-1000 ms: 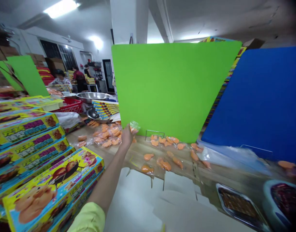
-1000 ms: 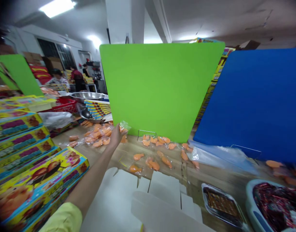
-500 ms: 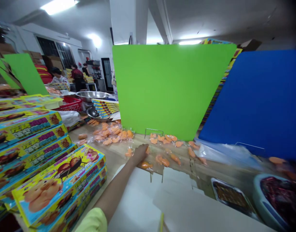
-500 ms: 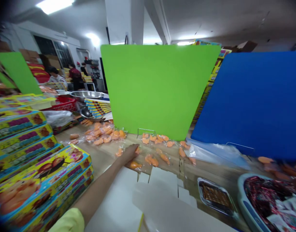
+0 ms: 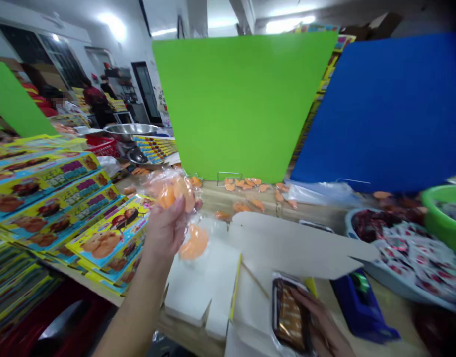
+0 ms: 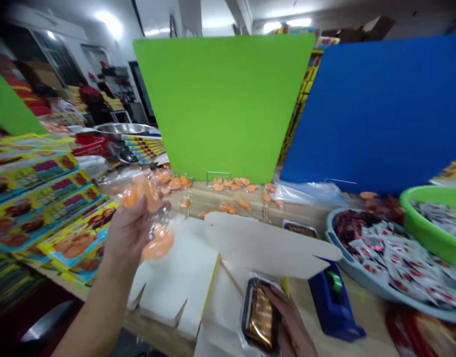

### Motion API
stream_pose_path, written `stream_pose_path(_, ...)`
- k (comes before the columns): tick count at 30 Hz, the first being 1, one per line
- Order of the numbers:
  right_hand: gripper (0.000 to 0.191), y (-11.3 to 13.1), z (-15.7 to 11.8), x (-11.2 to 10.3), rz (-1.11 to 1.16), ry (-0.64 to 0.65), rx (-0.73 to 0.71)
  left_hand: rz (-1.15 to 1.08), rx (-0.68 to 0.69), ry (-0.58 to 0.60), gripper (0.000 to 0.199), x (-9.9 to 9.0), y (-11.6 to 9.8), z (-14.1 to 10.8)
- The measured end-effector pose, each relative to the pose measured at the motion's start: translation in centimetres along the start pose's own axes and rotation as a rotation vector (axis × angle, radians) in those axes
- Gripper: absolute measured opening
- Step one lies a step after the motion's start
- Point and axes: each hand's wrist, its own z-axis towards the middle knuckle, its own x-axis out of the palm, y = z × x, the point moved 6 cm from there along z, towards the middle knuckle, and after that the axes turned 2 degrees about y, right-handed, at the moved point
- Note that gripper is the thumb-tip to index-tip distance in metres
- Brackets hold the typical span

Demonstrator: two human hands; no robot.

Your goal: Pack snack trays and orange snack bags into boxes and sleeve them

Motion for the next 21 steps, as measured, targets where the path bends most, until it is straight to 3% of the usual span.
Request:
stream_pose_path(3,0.040,0.8,-0.4,0.0,-0.023,-0.012,-0.040,-0.074,-0.274,0.038,0.037,1.8,1.9,-5.8)
stream_pose_path(5,0.042,1.2,-0.4,0.0,-0.026,0.001,-0.039,-0.110,-0.363,0.052,0.038,3.2,4.3,-8.6)
stream_pose_path(9,0.046,1.5,-0.1,0.0,-0.009,0.017,-0.030,-0.024,-0.352,0.041,0.052,4.7,9.3,-11.7)
stream_pose_path(12,0.048,1.7,0.0,0.0,0.001,0.033,-0.054,0.333,-0.373,0.091,0.070,4.0,12.1,-13.2)
stream_pose_path(15,0.048,1.9,0.0,0.0,-0.001,0.035,-0.066,0.755,-0.226,0.320,0.083,3.8,12.9,-14.5)
stream_pose_path(18,0.047,1.9,0.0,-0.1,0.000,0.018,-0.061,1.095,0.010,0.626,0.085,4.8,13.2,-16.4)
stream_pose_path(21,0.047,2.2,0.2,0.0,-0.002,0.037,-0.083,1.373,0.160,0.848,0.084,5.7,13.8,-17.9)
